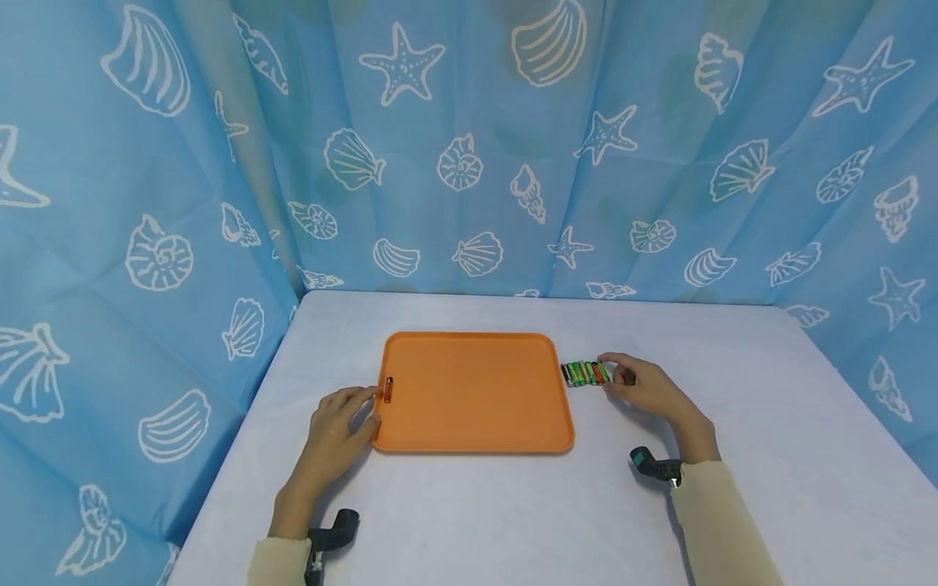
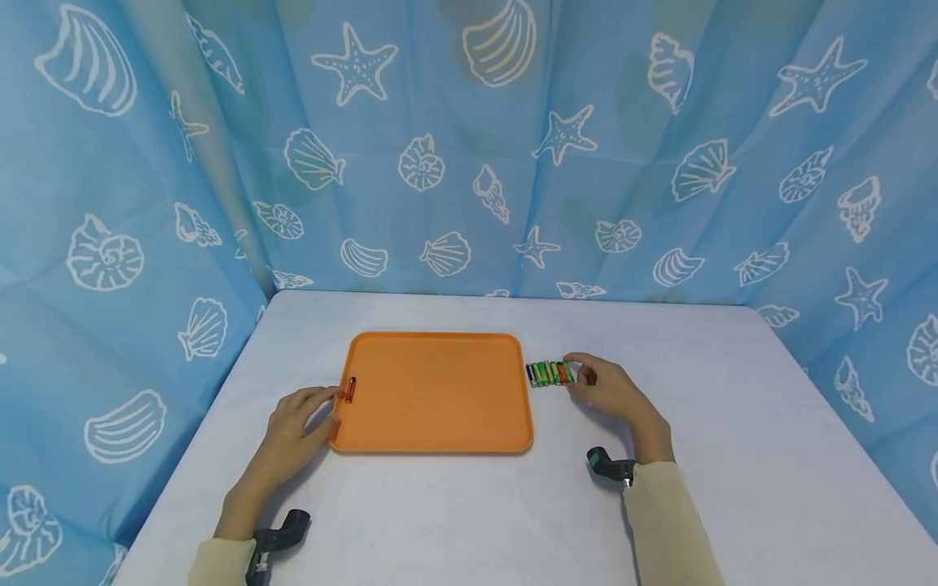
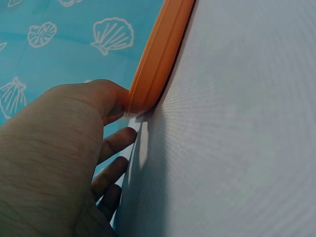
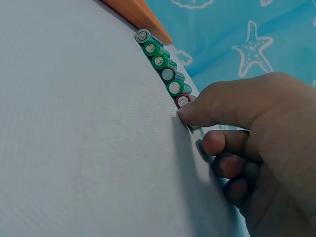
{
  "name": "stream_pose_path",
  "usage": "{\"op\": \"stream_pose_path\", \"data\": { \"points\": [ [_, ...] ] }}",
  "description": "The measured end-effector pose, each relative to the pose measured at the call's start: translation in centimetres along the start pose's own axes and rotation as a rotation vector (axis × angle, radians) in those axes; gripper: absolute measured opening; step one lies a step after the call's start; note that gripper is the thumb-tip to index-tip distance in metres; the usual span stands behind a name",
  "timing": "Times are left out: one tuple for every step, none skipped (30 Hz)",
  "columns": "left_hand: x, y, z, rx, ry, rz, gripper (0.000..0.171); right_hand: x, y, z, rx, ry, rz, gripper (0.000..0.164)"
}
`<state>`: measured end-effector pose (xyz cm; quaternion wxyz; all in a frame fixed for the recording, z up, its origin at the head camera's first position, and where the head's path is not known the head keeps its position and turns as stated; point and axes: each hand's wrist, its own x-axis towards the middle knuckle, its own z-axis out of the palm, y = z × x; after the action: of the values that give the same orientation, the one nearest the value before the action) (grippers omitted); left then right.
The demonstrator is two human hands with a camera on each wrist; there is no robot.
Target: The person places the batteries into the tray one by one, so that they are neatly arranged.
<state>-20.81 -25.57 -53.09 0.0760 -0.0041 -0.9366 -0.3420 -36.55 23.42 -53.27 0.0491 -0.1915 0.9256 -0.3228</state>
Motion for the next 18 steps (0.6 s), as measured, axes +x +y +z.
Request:
{"op": "stream_pose_path", "data": {
  "points": [
    [-0.01, 0.06, -0.03, 0.001, -0.005, -0.009, 0.046, -0.03, 0.03, 0.02, 0.001, -0.001, 0.0, 0.041],
    [-0.01, 0.1, -0.05, 0.004, -0.009, -0.017, 0.046, -0.05, 0.08, 0.06, 0.001, 0.0, -0.003, 0.04],
    [-0.01, 0.11, -0.04, 0.006, -0.012, -0.022, 0.047, -0.05, 0.11, 0.08, 0.0, 0.0, -0.007, 0.039],
    [-0.01, 0.1, -0.03, 0.007, -0.013, -0.024, 0.047, -0.05, 0.14, 0.12, 0.001, 0.001, -0.01, 0.038],
    [-0.02, 0.12, -0.02, 0.006, -0.015, -0.031, 0.046, -0.05, 0.14, 0.15, 0.002, 0.004, -0.011, 0.037],
    [-0.05, 0.12, -0.01, 0.006, -0.015, -0.032, 0.046, -0.07, 0.14, 0.18, 0.001, 0.007, -0.01, 0.036],
    [-0.07, 0.1, 0.0, 0.006, -0.014, -0.031, 0.046, -0.08, 0.12, 0.19, 0.002, 0.006, -0.01, 0.036],
    [-0.09, 0.1, 0.01, 0.006, -0.012, -0.029, 0.046, -0.11, 0.04, 0.18, 0.001, 0.005, -0.01, 0.037],
    [-0.12, 0.1, 0.01, 0.006, -0.009, -0.026, 0.046, -0.16, -0.1, 0.15, 0.006, 0.003, -0.006, 0.038],
    [-0.15, 0.1, 0.02, 0.005, -0.006, -0.023, 0.045, -0.2, -0.18, 0.13, 0.008, -0.002, 0.001, 0.039],
    [-0.18, 0.11, 0.01, 0.001, -0.004, -0.019, 0.045, -0.27, -0.3, 0.08, 0.01, -0.008, 0.006, 0.04],
    [-0.18, 0.09, 0.01, -0.001, -0.001, -0.013, 0.045, -0.33, -0.4, 0.0, 0.012, -0.018, 0.012, 0.041],
    [-0.2, 0.1, -0.01, -0.006, 0.001, -0.008, 0.045, -0.4, -0.5, -0.1, 0.015, -0.028, 0.017, 0.043],
    [-0.21, 0.14, -0.02, -0.007, 0.003, -0.005, 0.045, -0.48, -0.6, -0.2, 0.02, -0.038, 0.021, 0.044],
    [-0.22, 0.17, -0.04, -0.01, 0.003, -0.004, 0.045, -0.53, -0.67, -0.29, 0.024, -0.047, 0.024, 0.045],
    [-0.19, 0.18, -0.04, -0.012, 0.002, -0.004, 0.045, -0.56, -0.71, -0.41, 0.022, -0.056, 0.021, 0.046],
    [-0.16, 0.21, -0.07, -0.014, 0.0, -0.005, 0.045, -0.57, -0.75, -0.52, 0.023, -0.062, 0.017, 0.046],
    [-0.13, 0.23, -0.08, -0.012, -0.001, -0.008, 0.045, -0.56, -0.73, -0.62, 0.022, -0.067, 0.012, 0.045]
  ]
}}
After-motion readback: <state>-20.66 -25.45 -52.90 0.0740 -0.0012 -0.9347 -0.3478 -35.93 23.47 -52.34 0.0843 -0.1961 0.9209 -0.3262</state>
